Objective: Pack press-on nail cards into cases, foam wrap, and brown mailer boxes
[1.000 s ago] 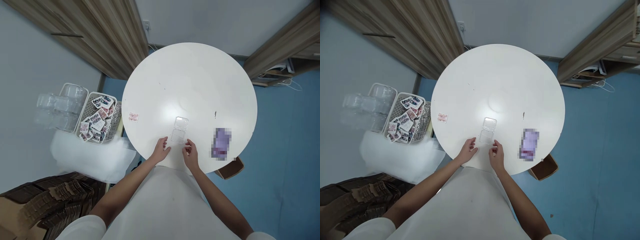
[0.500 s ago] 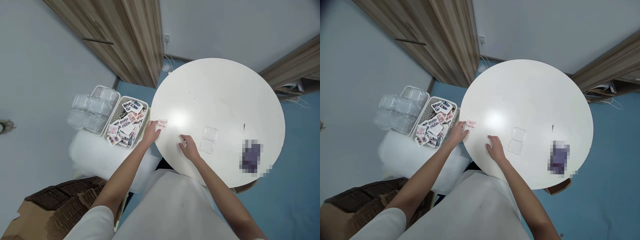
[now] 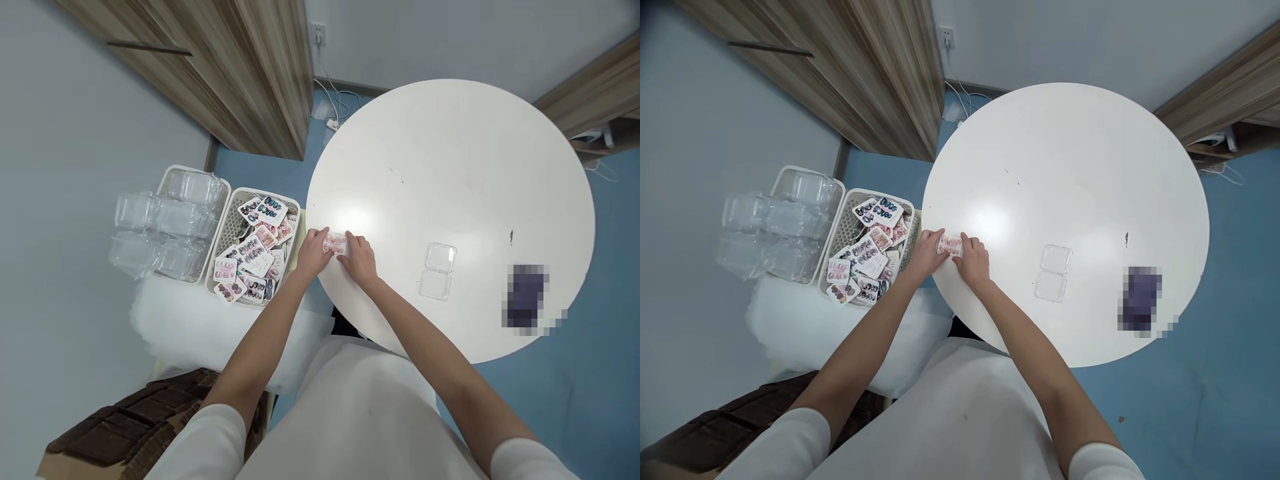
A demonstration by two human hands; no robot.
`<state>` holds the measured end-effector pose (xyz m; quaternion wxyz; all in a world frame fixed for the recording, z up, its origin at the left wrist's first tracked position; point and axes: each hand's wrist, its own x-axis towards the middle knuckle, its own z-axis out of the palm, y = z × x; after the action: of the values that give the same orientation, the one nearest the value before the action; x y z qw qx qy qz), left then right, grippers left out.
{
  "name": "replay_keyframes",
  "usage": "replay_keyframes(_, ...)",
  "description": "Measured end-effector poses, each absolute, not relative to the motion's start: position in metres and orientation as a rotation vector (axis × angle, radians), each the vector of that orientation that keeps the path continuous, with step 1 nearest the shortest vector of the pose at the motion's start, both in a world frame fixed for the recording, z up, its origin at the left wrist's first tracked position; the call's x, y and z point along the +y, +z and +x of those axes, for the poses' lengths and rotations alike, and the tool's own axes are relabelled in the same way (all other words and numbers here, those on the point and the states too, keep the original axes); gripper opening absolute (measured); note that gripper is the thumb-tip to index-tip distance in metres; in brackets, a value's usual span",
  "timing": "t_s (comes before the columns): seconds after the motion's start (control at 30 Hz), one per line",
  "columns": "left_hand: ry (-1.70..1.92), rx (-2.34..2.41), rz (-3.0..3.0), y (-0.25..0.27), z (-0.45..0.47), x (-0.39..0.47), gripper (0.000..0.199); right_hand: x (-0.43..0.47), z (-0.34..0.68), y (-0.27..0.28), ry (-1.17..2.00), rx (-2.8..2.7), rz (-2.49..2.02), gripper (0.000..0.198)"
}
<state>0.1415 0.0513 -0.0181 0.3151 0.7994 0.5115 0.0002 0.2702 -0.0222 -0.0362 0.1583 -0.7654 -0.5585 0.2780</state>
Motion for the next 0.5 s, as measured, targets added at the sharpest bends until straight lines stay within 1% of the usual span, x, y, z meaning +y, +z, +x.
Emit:
replay_keyframes(0.17, 0.089, 1.344, 2.091, -0.023, 0.139, 0.049, 0.055, -0.02, 0.267, -0.036, 0.731, -1.622, -2.258, 0.058)
replay_keyframes(0.33, 0.186, 1.318, 2.098, -0.027, 0.136, 0.045, 0.053, -0.027, 0.267, -0.039, 0.735, -1.589, -2.219, 0.057)
replay_keyframes(0.4, 0.233, 1.305, 2.104, -0.028, 0.135, 0.042, 0.052, -0.032, 0.266, -0.039, 0.757, -1.582, -2.155, 0.059)
replay_keyframes(0.5, 0.26, 1.308, 2.078, -0.027, 0.135, 0.037, 0.052, -0.039, 0.265, -0.037, 0.862, -1.522, -2.06, 0.07)
